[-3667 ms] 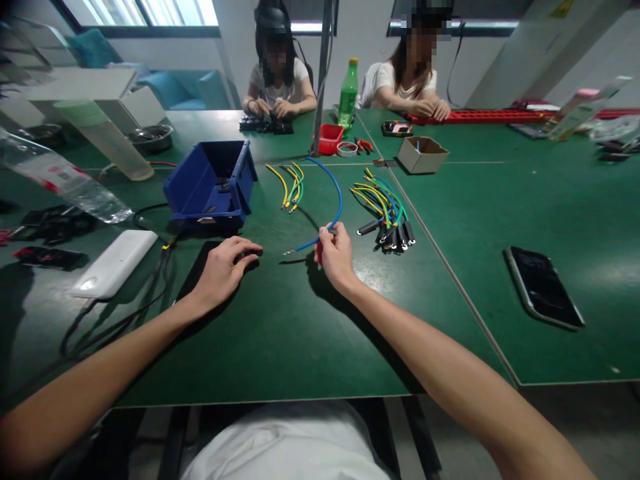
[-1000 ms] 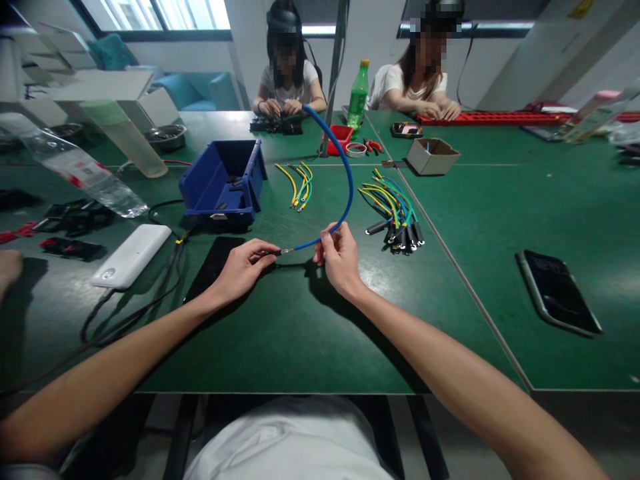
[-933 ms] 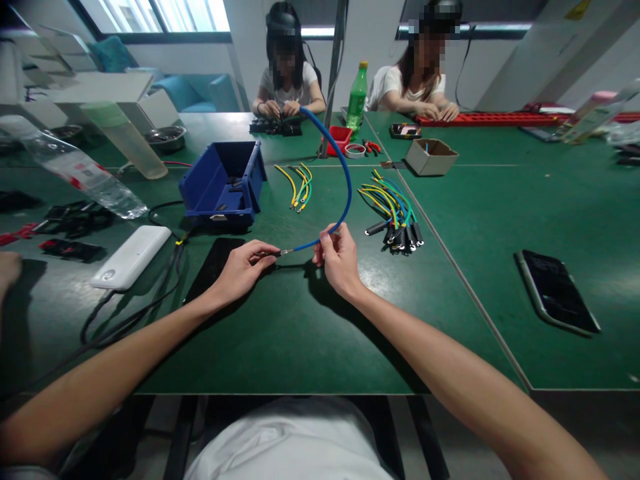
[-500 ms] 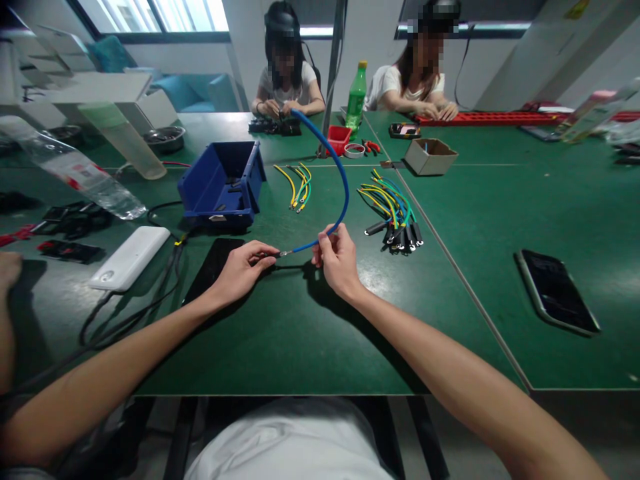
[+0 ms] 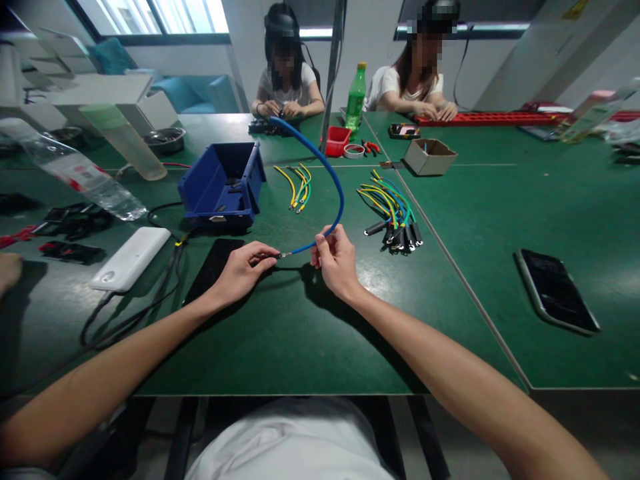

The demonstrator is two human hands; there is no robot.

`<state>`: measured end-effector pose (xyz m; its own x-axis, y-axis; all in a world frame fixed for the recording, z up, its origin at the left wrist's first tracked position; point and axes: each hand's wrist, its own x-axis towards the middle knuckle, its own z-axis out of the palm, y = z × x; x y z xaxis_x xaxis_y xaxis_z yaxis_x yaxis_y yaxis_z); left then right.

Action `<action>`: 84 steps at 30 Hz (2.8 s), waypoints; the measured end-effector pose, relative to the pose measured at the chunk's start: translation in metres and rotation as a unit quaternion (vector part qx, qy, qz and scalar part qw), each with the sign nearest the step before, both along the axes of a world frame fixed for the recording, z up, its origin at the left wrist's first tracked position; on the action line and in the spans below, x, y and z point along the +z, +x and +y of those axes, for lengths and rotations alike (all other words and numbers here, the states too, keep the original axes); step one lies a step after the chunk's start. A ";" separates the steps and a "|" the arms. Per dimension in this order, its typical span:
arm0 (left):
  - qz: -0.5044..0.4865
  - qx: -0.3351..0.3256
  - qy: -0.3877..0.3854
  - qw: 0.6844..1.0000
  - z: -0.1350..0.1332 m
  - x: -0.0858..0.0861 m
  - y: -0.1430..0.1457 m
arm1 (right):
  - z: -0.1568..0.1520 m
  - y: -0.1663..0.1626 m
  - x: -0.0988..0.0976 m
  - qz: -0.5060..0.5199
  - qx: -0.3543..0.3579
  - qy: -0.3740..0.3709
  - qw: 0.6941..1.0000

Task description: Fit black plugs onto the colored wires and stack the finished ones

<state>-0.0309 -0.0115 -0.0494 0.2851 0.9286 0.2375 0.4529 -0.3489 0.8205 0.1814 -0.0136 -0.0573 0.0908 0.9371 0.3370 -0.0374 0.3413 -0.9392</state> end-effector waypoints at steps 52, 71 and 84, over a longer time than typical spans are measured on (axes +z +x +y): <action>0.007 -0.045 0.026 0.999 -0.009 0.008 0.003 | -0.002 -0.006 0.003 0.037 0.049 -0.028 0.998; 0.000 -0.038 0.034 0.999 -0.009 0.006 0.004 | -0.002 -0.006 0.004 0.048 0.051 -0.036 0.997; -0.013 -0.030 0.058 0.998 -0.008 0.003 0.002 | 0.000 -0.006 0.002 0.057 0.042 -0.053 0.996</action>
<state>-0.0285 -0.0196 -0.0459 0.3323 0.8758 0.3501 0.4074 -0.4681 0.7842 0.1758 -0.0132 -0.0558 0.0437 0.9727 0.2280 -0.1706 0.2322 -0.9576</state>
